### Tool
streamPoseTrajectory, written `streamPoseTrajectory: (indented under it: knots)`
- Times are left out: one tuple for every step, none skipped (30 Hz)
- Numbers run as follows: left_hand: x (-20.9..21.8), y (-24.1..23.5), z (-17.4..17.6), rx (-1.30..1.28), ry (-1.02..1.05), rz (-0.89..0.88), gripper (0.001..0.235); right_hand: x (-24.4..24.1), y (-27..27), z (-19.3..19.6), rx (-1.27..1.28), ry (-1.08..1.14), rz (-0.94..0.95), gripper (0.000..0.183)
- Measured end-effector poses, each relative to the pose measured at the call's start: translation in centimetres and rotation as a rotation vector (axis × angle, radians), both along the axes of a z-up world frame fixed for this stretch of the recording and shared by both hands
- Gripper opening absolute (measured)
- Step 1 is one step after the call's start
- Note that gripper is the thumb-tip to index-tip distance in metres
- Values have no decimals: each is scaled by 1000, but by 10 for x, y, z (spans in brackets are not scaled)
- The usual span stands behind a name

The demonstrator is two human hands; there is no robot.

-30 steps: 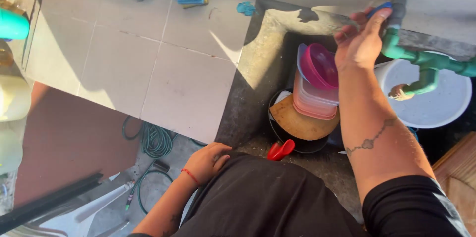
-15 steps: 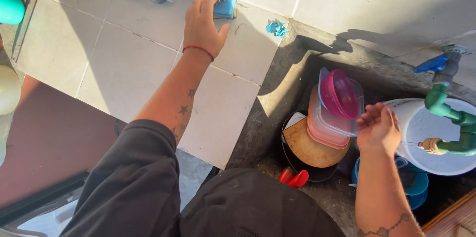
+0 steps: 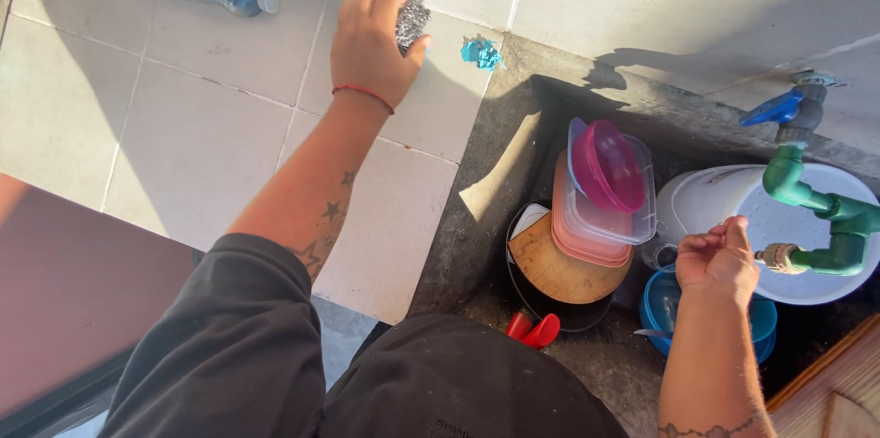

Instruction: Washing plastic containers and lids in a sink using a sponge and soap

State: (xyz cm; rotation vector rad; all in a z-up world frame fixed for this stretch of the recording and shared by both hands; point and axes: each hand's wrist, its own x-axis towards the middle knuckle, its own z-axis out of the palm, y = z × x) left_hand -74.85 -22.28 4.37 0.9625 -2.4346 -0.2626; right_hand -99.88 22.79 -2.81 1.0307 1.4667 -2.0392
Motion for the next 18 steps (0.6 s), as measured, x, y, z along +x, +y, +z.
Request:
streamPoseTrajectory:
  knots:
    - [-4, 9, -10, 48, -44, -11, 53, 2, -4, 3, 85, -29, 25, 18]
    - [-9, 11, -15, 48, -42, 5, 53, 4, -8, 8, 85, -27, 41, 18]
    - [-12, 13, -21, 143, -13, -58, 65, 7, -13, 12, 96, -12, 26, 28]
    - [-17, 15, -27, 240, 19, -120, 78, 9, -16, 17, 110, 4, 13, 38]
    - [-14, 15, -24, 243, 23, -104, 78, 10, -17, 18, 113, 7, 29, 38]
    - [-11, 15, -21, 158, -48, -43, 86, 10, -18, 19, 147, 8, 33, 36]
    - [-10, 15, -18, 74, -120, 19, 94, 10, -18, 21, 181, 11, 37, 39]
    - [0, 13, -23, 71, -117, 28, 94, 9, -8, 13, 178, 13, 45, 39]
    - [9, 11, -28, 74, -288, 113, 86, 7, 1, 5, 227, 39, 29, 22]
    - [15, 5, -31, 70, -456, 194, 79, 4, 9, -3, 269, 68, 6, 20]
    - [25, 3, -35, 61, -450, 199, 79, 9, 4, 10, 258, 73, 7, 20]
    - [38, 4, -39, 125, -386, 171, 66, 16, 2, 24, 284, 44, 93, 34]
    - [51, 6, -43, 188, -321, 143, 53, 24, 1, 37, 310, 16, 179, 50]
    - [57, 13, -37, 182, -320, 141, 53, 32, 0, 37, 304, 18, 176, 50]
    - [63, 21, -30, 235, -171, 245, 52, 39, 0, 37, 332, 63, 242, 54]
    - [69, 31, -25, 293, -25, 343, 51, 48, 2, 38, 367, 105, 303, 58]
    - [65, 51, -18, 293, -27, 336, 51, 56, 4, 26, 366, 103, 296, 58]
    - [62, 71, -12, 319, 34, 286, 54, 64, 5, 14, 426, 184, 528, 43]
